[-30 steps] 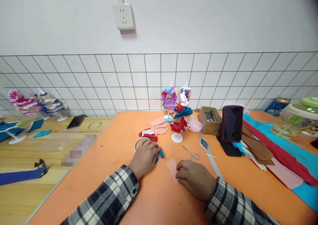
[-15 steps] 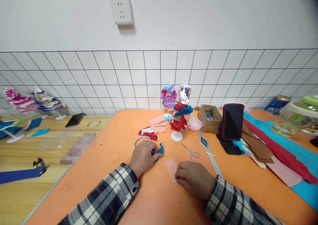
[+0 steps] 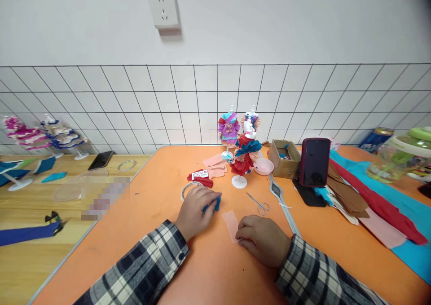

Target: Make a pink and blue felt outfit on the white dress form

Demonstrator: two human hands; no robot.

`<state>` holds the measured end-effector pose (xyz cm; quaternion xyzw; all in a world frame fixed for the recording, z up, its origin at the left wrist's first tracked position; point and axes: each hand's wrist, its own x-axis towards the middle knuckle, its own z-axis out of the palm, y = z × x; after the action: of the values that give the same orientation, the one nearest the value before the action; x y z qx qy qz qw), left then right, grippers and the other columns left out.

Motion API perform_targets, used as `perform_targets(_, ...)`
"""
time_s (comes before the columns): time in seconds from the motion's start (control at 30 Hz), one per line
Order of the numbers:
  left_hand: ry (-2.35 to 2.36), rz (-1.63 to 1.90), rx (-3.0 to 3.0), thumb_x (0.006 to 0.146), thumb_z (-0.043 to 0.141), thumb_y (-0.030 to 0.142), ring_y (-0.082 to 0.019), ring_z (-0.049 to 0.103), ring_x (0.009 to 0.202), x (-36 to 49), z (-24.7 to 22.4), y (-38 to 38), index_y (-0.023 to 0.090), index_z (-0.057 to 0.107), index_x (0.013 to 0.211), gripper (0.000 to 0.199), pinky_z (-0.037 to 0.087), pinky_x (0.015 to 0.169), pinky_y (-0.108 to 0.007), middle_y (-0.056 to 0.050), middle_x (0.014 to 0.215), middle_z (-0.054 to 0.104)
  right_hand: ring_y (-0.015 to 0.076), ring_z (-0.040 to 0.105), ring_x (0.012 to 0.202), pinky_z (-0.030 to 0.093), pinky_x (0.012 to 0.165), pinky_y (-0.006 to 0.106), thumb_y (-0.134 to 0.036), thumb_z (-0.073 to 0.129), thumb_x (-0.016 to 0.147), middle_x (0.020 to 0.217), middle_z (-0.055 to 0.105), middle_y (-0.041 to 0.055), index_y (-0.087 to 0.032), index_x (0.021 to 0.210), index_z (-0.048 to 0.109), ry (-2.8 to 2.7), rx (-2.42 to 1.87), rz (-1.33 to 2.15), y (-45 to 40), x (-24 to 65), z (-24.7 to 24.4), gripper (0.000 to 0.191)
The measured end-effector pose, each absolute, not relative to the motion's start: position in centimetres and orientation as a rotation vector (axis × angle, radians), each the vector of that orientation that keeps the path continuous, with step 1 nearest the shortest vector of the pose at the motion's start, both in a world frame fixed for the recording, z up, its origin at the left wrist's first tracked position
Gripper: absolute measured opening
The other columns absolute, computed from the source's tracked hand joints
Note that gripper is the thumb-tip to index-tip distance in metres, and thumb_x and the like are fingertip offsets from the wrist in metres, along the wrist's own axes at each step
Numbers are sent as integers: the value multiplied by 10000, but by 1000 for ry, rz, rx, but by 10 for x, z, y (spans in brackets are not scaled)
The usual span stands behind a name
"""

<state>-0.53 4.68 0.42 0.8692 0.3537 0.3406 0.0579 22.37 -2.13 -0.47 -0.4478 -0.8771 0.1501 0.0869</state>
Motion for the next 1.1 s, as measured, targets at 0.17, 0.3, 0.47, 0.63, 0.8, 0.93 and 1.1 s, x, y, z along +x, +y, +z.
perform_targets(0.17,962,547,2602,782,695,334,-202,604,820,19,1,2,213,702,841,134,441,757,-331,-24,812,710,154,598,879,386,687,264,-287,482,935,973,668,-5,-277,911,721,-2617,-1413,376,-24,220,-7,241)
perform_targets(0.3,1111,396,2572,802,681,293,-197,609,826,28,-3,-8,204,702,775,95,420,758,-329,-29,805,694,152,601,874,376,668,258,-280,493,928,963,664,1,-274,901,725,-2613,-1461,383,-26,218,-7,233)
perform_targets(0.47,1078,350,2694,851,610,241,-196,590,818,28,1,-5,227,711,786,121,374,772,-357,-19,763,687,147,606,828,358,637,258,-275,470,937,934,655,16,-252,901,717,-2573,-1556,391,-27,215,-10,250)
perform_targets(0.63,1083,352,2708,841,627,255,-202,569,846,28,3,-6,218,691,801,84,370,798,-363,-13,779,680,156,615,784,321,596,264,-260,459,939,852,662,17,-248,853,703,-2572,-1662,395,-27,214,-9,259)
perform_targets(0.8,1093,357,2678,842,637,278,-201,562,853,28,1,-5,235,699,852,76,374,806,-363,-9,823,683,172,633,799,315,596,268,-285,438,953,852,683,21,-246,871,688,-2574,-1678,386,-26,214,-5,266)
perform_targets(0.93,1066,369,2719,885,578,267,-196,560,831,28,0,-5,253,711,874,134,372,806,-366,-7,803,685,178,635,818,328,612,265,-293,477,934,868,689,15,-250,936,665,-2511,-1721,396,-26,212,-7,193)
perform_targets(1.1,1076,375,2714,878,580,245,-201,562,843,29,1,-5,250,706,864,127,374,809,-369,-10,799,684,170,616,818,331,621,257,-290,453,948,863,666,24,-253,894,689,-2535,-1713,409,-26,210,-4,244)
